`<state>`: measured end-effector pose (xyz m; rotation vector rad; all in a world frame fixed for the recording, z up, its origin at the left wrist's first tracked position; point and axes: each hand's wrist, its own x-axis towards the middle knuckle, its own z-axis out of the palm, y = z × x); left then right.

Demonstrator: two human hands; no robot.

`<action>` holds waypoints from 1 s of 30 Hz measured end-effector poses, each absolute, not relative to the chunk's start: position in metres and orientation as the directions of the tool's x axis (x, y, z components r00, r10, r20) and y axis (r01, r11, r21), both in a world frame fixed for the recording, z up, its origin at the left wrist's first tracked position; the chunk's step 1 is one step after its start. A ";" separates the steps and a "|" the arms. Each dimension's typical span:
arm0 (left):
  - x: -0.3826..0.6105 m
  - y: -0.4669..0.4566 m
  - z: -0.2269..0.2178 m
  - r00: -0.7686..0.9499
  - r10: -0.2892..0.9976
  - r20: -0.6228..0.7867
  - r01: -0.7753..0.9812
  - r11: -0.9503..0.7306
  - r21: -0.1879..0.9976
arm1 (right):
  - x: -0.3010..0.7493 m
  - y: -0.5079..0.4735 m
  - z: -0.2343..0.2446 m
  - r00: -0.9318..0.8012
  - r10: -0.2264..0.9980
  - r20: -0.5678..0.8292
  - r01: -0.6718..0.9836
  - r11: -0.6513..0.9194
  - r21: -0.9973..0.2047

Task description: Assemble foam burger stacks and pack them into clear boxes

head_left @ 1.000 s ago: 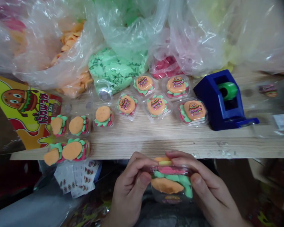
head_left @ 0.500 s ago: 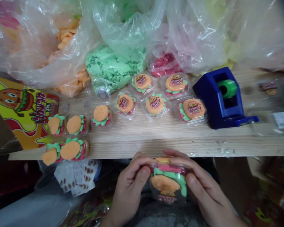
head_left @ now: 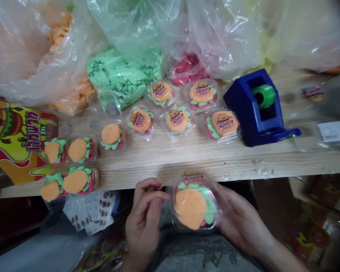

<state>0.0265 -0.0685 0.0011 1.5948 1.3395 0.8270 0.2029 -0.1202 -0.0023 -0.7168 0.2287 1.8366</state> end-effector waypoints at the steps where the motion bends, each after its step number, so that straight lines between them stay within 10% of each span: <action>1: 0.025 -0.067 0.003 0.279 0.960 0.022 0.450 -0.151 0.880 | 0.203 -0.120 -0.003 -0.221 0.790 -0.572 -0.910 -0.377 -0.169; 11: 0.042 -0.050 0.014 0.611 0.792 -0.013 0.630 -0.476 0.614 | 0.197 -0.119 -0.003 -0.146 0.816 -0.559 -0.888 -0.356 -0.289; 25: 0.038 -0.051 0.010 0.596 0.794 0.120 0.581 -0.530 0.617 | 0.204 -0.120 0.011 -0.053 0.798 -0.601 -0.673 -0.473 -0.569; 30: 0.039 -0.054 0.011 0.478 0.877 -0.045 0.623 -0.303 0.721 | 0.202 -0.119 0.008 -0.004 0.805 -0.594 -0.662 -0.447 -0.601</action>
